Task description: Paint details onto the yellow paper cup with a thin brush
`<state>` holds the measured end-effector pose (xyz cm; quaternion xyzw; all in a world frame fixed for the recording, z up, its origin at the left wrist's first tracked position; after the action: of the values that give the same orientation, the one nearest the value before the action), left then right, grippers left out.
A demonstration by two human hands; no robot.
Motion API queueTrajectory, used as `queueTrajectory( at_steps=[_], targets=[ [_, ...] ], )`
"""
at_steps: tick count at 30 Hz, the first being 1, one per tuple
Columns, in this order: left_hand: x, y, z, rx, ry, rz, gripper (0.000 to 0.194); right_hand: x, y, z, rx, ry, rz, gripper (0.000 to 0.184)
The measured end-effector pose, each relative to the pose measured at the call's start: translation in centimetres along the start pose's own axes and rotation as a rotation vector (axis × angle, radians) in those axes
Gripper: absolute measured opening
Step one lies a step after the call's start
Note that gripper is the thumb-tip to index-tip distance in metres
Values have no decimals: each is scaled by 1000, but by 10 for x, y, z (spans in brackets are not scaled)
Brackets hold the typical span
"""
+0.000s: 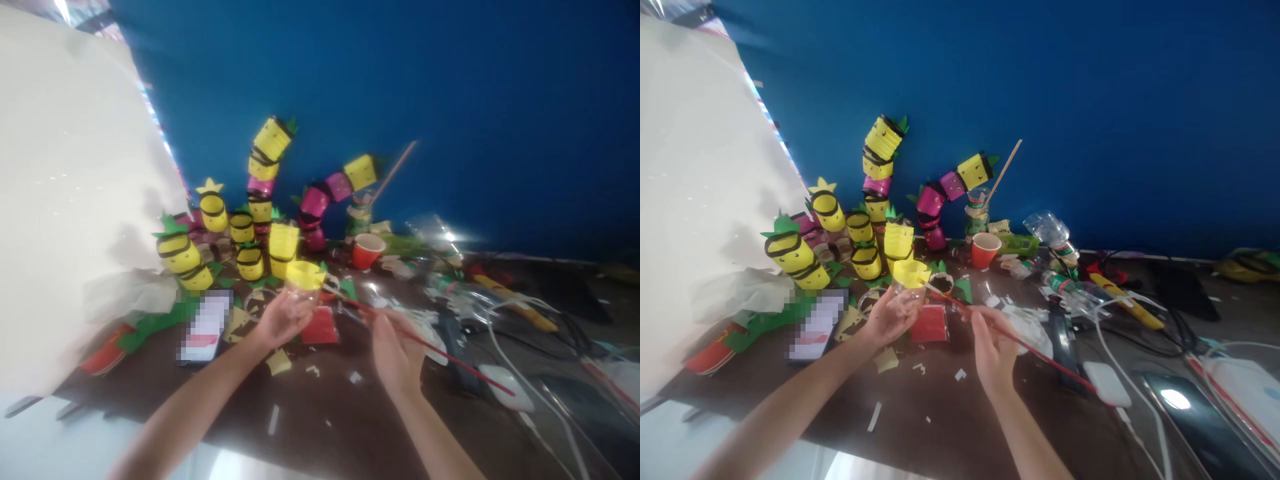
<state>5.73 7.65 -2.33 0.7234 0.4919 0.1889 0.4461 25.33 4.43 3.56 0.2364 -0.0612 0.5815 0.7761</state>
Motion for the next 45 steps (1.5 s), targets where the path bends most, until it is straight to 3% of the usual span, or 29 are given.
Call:
queueTrajectory(
  at_steps=[3, 8, 11, 16, 24, 36, 45],
  targets=[
    [0, 3, 3, 23, -13, 11, 34, -2, 3, -3, -32, 17, 34, 19],
    [-1, 1, -3, -14, 12, 1, 42, 1, -4, 6, -83, 6, -105, 19],
    [-1, 1, -6, -46, 20, 6, 47, 4, -6, 13, -5, -25, -147, 18],
    [0, 0, -5, -41, 3, 2, 48, 4, 6, 9, 130, 2, -20, 16],
    [-2, 11, -1, -29, -28, 64, 47, -2, 8, -2, 38, 34, 66, 15],
    [-3, 4, 1, -9, -58, -5, 52, 2, 1, -6, -5, 19, 12, 17],
    [1, 5, 3, -36, -53, 125, 54, 3, -1, -12, 20, 48, 9, 15]
  ],
)
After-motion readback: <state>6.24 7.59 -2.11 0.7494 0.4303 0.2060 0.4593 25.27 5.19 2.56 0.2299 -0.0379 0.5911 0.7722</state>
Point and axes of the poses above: each hand's wrist, its own x-axis towards the middle knuckle, its own y-axis out of the palm, z = x × y, the point moved 10 cm from there along x, towards the middle knuckle, and after that the axes turned 8 degrees about x, right-handed, at the moved point
